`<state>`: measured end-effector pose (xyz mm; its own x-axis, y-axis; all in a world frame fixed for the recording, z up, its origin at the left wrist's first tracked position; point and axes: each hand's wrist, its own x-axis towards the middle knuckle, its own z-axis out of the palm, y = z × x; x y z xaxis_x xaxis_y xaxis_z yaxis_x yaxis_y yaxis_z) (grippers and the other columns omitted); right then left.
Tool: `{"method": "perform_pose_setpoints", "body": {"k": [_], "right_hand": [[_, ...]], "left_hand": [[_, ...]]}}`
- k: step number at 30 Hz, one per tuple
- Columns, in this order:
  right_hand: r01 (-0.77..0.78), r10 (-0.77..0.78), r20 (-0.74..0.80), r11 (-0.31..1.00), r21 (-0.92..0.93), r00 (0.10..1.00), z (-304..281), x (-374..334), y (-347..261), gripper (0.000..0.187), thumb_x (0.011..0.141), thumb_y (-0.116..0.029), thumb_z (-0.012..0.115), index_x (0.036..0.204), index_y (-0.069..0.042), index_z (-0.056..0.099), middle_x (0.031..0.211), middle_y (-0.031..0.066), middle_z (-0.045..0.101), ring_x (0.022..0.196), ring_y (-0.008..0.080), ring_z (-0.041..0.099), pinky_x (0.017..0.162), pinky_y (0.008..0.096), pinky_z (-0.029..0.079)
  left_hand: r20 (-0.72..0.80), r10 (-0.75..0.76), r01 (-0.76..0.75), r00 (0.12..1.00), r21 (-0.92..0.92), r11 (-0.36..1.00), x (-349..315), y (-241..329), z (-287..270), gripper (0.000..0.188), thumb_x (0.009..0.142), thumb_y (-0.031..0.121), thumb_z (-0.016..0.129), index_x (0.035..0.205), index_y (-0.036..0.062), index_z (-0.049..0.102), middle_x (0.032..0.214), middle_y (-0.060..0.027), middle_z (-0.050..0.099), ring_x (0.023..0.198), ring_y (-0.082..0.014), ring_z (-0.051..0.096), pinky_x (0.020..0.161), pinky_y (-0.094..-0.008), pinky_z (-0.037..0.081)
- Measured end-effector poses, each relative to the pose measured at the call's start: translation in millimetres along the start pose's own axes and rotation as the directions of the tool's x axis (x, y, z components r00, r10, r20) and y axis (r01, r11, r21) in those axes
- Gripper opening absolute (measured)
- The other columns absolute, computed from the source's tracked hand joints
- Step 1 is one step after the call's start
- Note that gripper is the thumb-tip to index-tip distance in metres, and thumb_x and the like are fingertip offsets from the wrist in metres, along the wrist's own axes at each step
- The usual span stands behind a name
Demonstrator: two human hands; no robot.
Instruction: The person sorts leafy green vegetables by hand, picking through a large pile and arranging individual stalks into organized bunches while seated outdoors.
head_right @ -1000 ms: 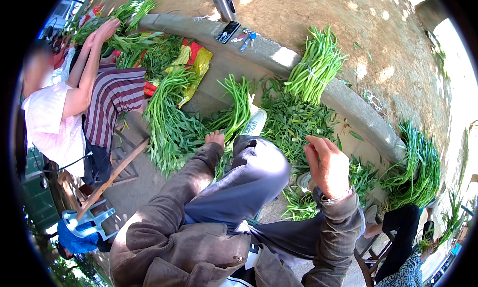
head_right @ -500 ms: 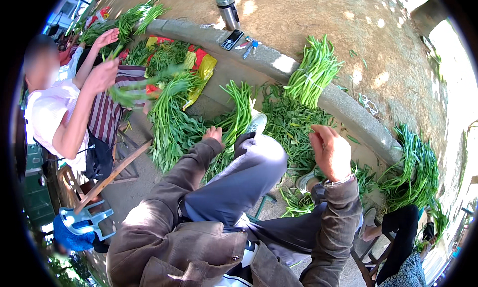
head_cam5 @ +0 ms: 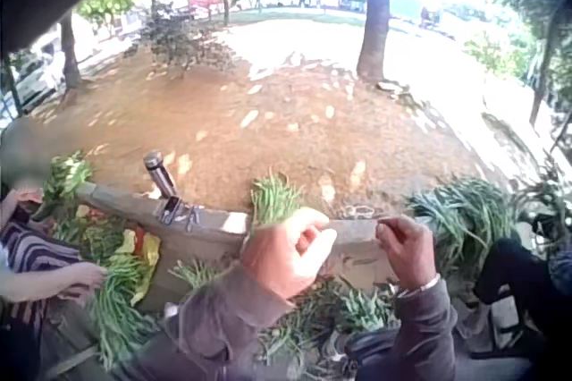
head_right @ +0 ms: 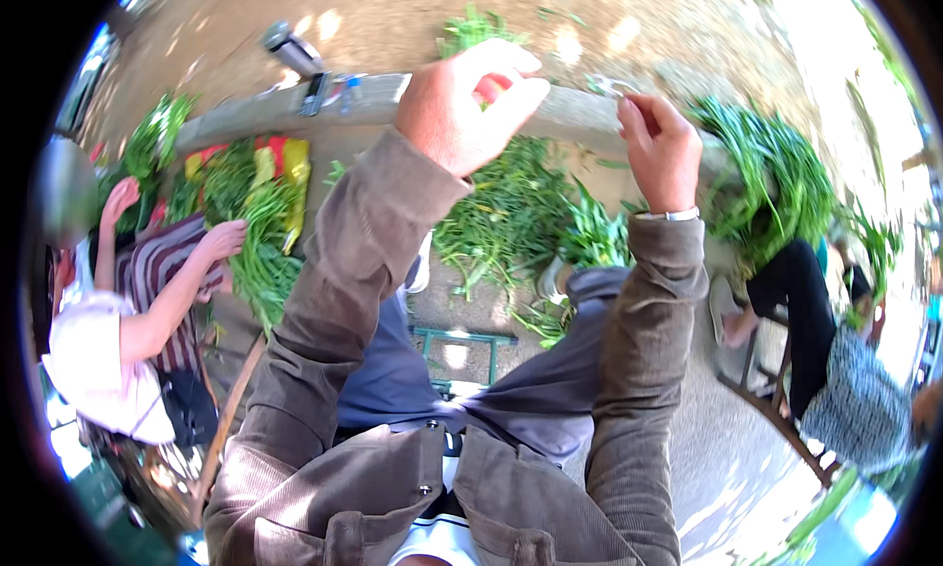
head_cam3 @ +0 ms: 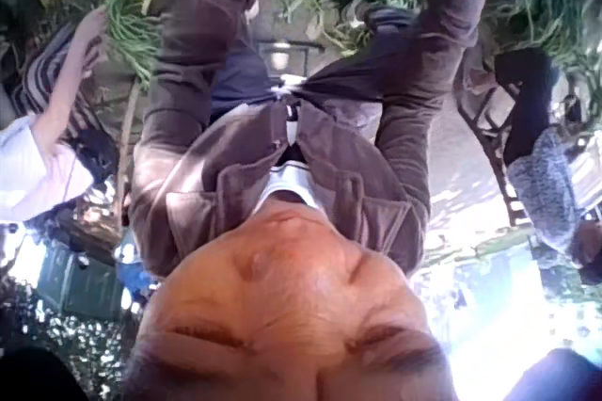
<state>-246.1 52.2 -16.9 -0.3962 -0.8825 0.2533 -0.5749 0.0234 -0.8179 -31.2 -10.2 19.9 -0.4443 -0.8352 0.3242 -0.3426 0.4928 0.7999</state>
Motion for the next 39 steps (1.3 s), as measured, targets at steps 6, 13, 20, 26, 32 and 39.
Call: {"method": "perform_pose_setpoints", "body": {"k": [6,13,20,26,32,39], "right_hand": [[-0.117,0.169,-0.18,0.957,0.265,0.969,-72,-18,9,0.019,0.086,-0.013,0.058,0.098,0.001,0.062,0.08,0.0053,0.065,0.065,0.0077,0.059,0.058,0.0182,0.046],[-0.365,0.518,-0.419,0.844,0.394,0.745,-119,-161,148,0.017,0.087,-0.014,0.057,0.094,0.001,0.06,0.078,0.0055,0.064,0.06,0.0078,0.056,0.053,0.0193,0.045],[-0.809,0.841,-0.367,0.51,0.291,0.398,-121,-364,239,0.018,0.085,-0.015,0.057,0.094,0.0,0.06,0.078,0.0059,0.064,0.059,0.0086,0.059,0.048,0.0182,0.044],[-0.864,0.886,-0.323,0.422,0.273,0.331,-109,-414,282,0.018,0.08,-0.013,0.06,0.092,0.0,0.061,0.075,0.006,0.064,0.058,0.0085,0.059,0.046,0.0188,0.044],[-0.887,0.871,-0.184,0.463,-0.007,0.456,-58,-412,317,0.034,0.072,-0.021,0.068,0.097,0.001,0.063,0.083,0.0085,0.066,0.074,0.0162,0.062,0.067,0.0292,0.051],[-0.892,0.921,-0.175,0.269,-0.363,0.349,-1,-380,312,0.08,0.059,-0.041,0.077,0.119,0.004,0.047,0.119,0.0228,0.049,0.111,0.034,0.047,0.095,0.0391,0.038]], "left_hand": [[0.491,-0.278,0.033,0.825,0.45,0.893,-13,-55,24,0.033,0.077,0.031,0.063,0.103,0.0106,0.06,0.087,-0.012,0.065,0.08,-0.0275,0.063,0.071,-0.0385,0.049],[0.489,-0.306,0.019,0.817,0.507,0.862,-4,-73,27,0.03,0.075,0.03,0.064,0.099,0.0128,0.059,0.082,-0.0101,0.064,0.079,-0.0283,0.061,0.069,-0.0389,0.047],[0.582,-0.302,-0.064,0.755,0.524,0.849,-8,-62,43,0.033,0.076,0.028,0.063,0.104,0.0105,0.058,0.086,-0.0124,0.063,0.081,-0.029,0.061,0.07,-0.0384,0.047],[0.616,-0.326,-0.062,0.717,0.522,0.851,-6,-60,62,0.034,0.077,0.026,0.063,0.105,0.0087,0.057,0.09,-0.0135,0.063,0.084,-0.029,0.061,0.072,-0.0386,0.047],[0.651,-0.368,-0.084,0.664,0.554,0.828,-9,-52,76,0.033,0.077,0.023,0.063,0.106,0.0067,0.057,0.096,-0.013,0.062,0.087,-0.0278,0.06,0.073,-0.0377,0.047],[0.687,-0.345,-0.098,0.64,0.518,0.85,-15,-48,80,0.033,0.078,0.021,0.062,0.107,0.0049,0.056,0.102,-0.0125,0.06,0.087,-0.0276,0.06,0.073,-0.037,0.047]]}}
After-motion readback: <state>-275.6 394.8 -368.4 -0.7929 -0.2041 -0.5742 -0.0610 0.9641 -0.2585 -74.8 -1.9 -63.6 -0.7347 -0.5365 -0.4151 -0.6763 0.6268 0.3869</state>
